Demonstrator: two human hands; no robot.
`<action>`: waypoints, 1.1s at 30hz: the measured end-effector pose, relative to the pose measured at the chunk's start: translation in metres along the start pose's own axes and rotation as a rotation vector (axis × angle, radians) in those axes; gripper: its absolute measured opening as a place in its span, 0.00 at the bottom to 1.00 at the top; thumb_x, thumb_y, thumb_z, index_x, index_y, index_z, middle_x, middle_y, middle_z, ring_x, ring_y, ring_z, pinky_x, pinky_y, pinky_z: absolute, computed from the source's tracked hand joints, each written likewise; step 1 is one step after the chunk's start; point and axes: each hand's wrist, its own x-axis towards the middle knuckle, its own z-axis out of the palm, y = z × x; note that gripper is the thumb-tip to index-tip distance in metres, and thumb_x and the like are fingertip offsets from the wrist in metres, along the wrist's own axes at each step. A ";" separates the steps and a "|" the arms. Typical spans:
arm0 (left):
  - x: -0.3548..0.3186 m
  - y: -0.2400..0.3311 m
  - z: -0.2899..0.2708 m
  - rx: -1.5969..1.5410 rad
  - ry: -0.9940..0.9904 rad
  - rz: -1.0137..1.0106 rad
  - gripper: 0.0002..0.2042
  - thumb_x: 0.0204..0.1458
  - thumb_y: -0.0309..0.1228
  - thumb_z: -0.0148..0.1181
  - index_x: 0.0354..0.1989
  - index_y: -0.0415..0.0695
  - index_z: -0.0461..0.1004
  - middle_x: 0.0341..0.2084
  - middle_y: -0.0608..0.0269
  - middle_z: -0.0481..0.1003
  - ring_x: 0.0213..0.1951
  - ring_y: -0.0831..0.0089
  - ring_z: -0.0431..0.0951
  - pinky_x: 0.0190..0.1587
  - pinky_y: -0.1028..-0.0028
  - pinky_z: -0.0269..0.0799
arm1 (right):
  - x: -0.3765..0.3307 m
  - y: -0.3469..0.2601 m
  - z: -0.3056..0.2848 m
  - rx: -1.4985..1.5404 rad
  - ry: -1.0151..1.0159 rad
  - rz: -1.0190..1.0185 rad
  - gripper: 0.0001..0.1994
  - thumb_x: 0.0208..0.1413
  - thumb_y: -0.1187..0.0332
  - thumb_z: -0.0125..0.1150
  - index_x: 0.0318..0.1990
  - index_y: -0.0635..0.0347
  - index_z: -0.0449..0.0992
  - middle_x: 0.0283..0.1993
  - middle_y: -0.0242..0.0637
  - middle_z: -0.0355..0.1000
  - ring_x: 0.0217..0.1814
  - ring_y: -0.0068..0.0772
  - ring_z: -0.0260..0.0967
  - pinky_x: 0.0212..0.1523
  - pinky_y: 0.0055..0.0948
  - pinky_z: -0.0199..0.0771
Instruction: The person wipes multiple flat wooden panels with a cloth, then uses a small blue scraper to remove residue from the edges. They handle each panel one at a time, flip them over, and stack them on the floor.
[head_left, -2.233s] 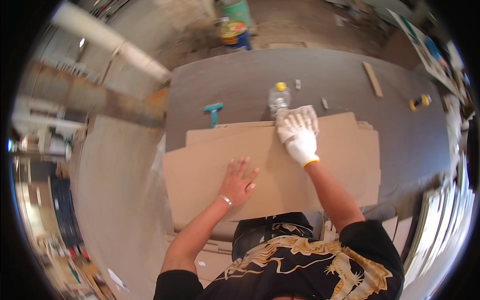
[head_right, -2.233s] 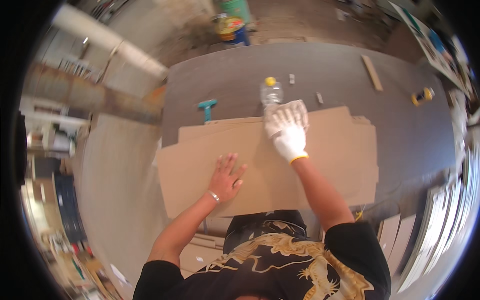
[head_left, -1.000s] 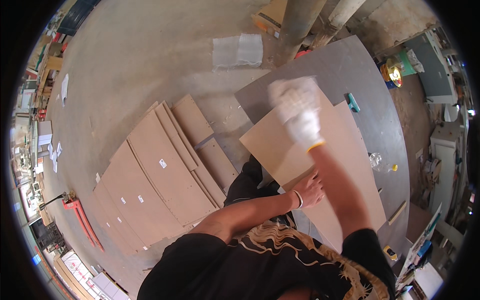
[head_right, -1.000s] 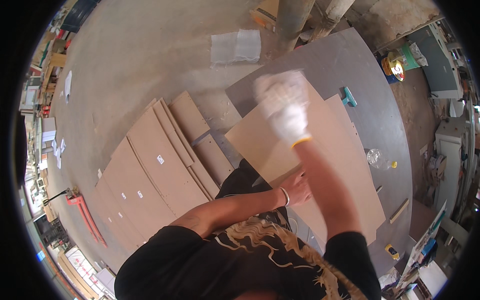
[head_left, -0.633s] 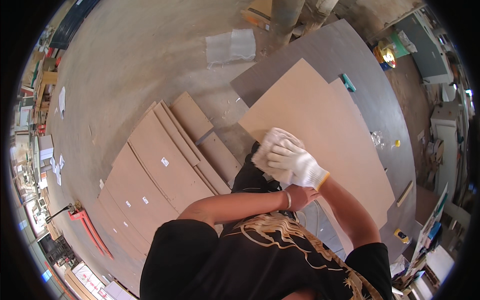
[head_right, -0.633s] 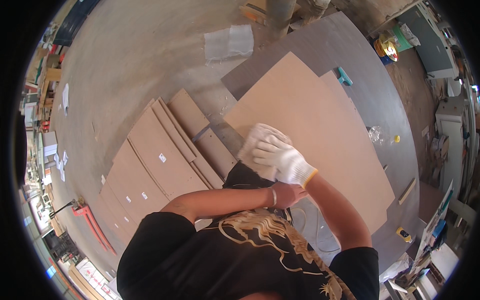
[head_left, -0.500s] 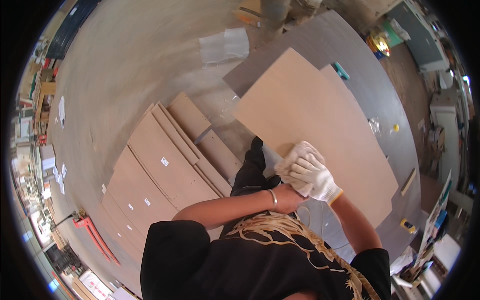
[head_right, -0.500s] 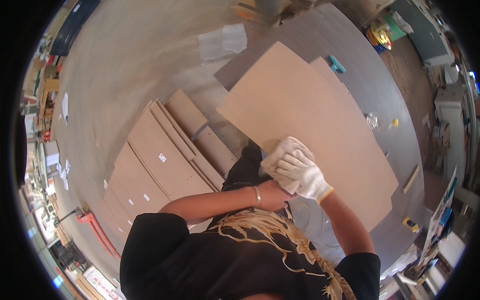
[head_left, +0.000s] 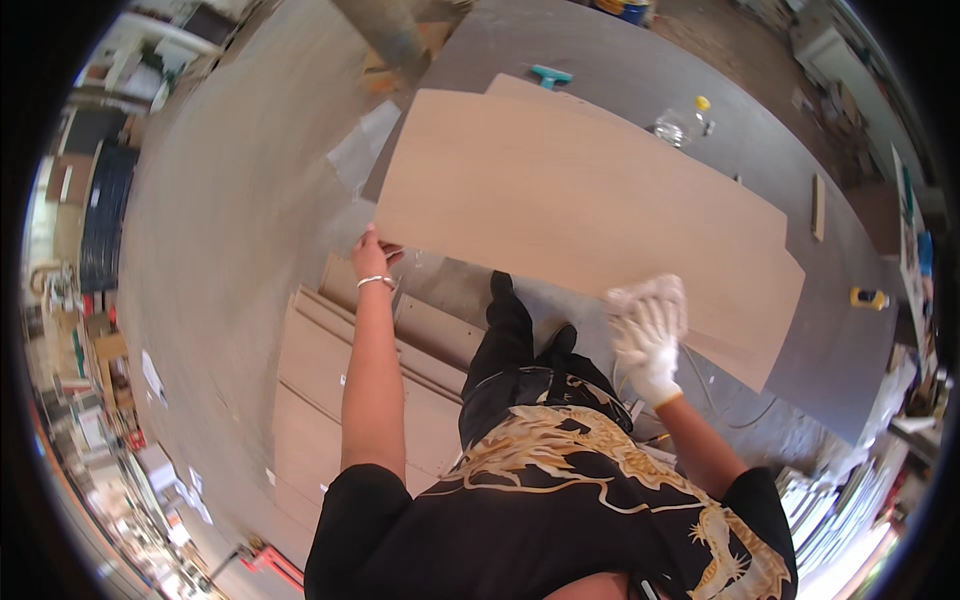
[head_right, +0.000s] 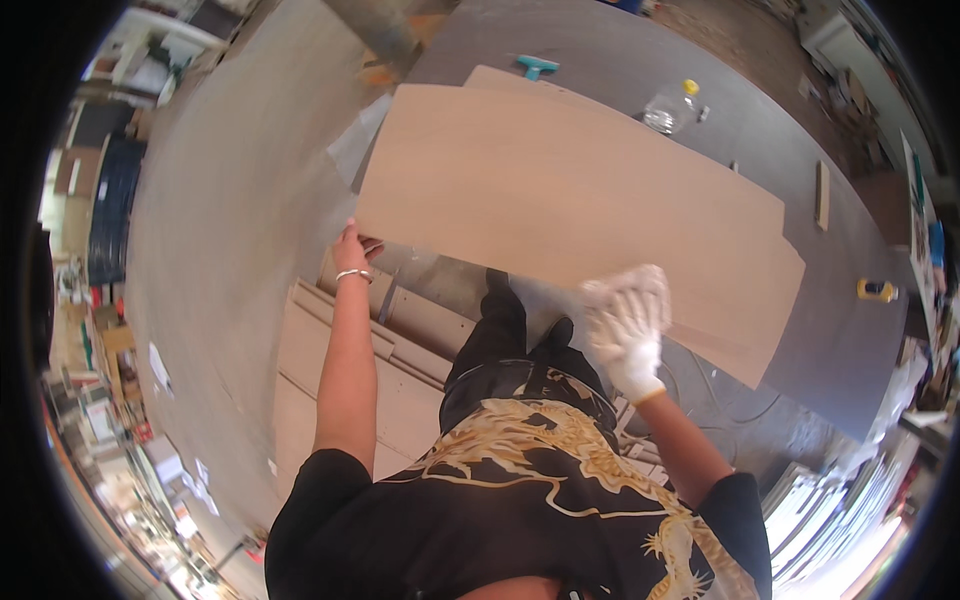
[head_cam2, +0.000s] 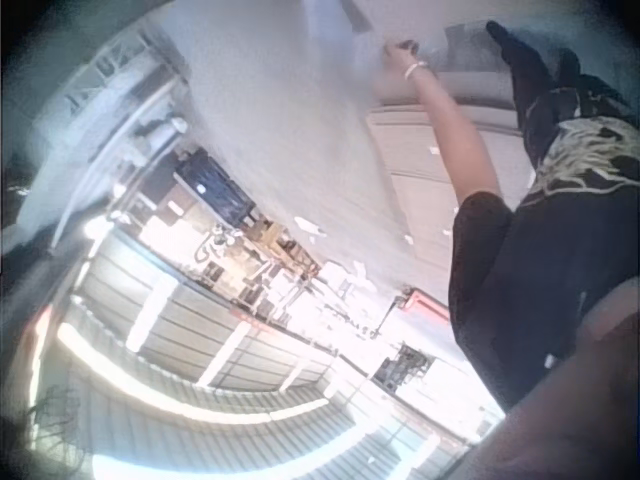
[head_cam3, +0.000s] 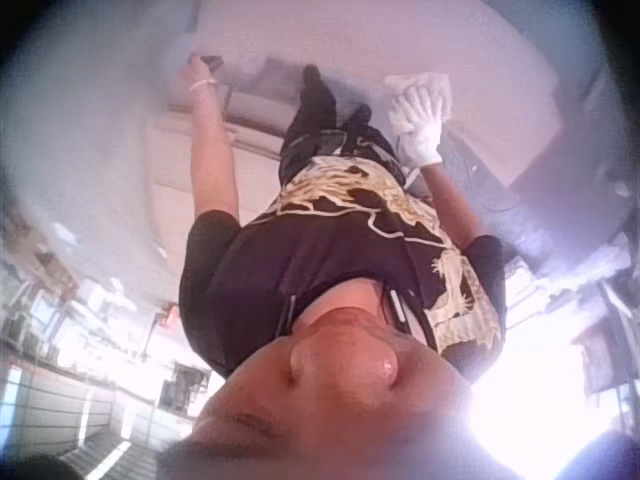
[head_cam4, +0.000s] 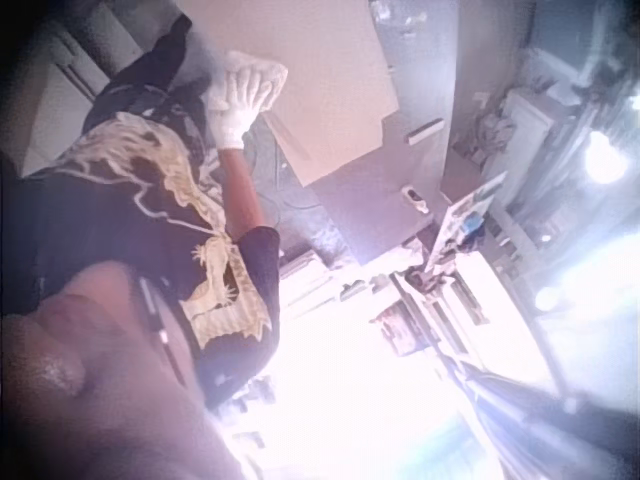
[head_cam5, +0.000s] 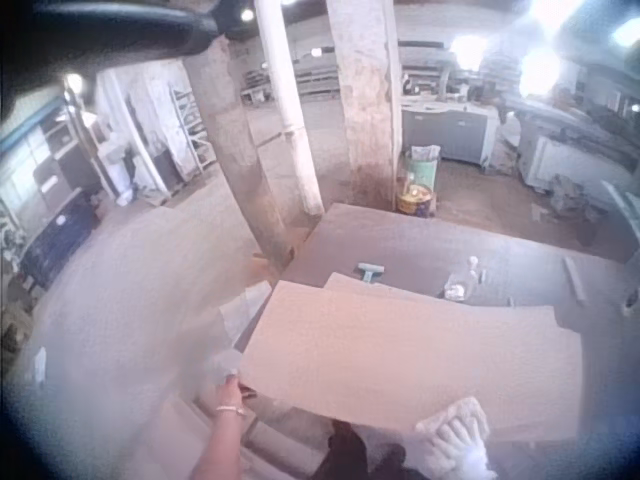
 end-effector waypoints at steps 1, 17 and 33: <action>0.007 0.001 -0.004 0.025 -0.009 -0.015 0.18 0.72 0.46 0.51 0.49 0.41 0.76 0.37 0.54 0.82 0.34 0.66 0.83 0.30 0.62 0.80 | 0.018 -0.018 0.012 0.031 -0.042 0.006 0.24 0.54 0.62 0.64 0.59 0.55 0.81 0.69 0.47 0.72 0.78 0.56 0.60 0.81 0.64 0.45; 0.000 -0.003 -0.024 0.146 0.064 0.304 0.13 0.69 0.24 0.51 0.59 0.32 0.65 0.41 0.43 0.81 0.38 0.56 0.86 0.40 0.61 0.86 | 0.078 -0.041 -0.005 0.188 -0.040 0.036 0.12 0.57 0.62 0.60 0.45 0.54 0.80 0.44 0.40 0.75 0.54 0.42 0.71 0.62 0.48 0.68; -0.018 -0.004 -0.048 0.435 -0.074 0.712 0.04 0.57 0.15 0.67 0.37 0.33 0.78 0.49 0.44 0.85 0.46 0.72 0.84 0.48 0.71 0.81 | 0.075 -0.012 -0.014 0.106 -0.315 -0.137 0.27 0.47 0.65 0.65 0.58 0.57 0.80 0.66 0.44 0.75 0.75 0.53 0.66 0.78 0.62 0.54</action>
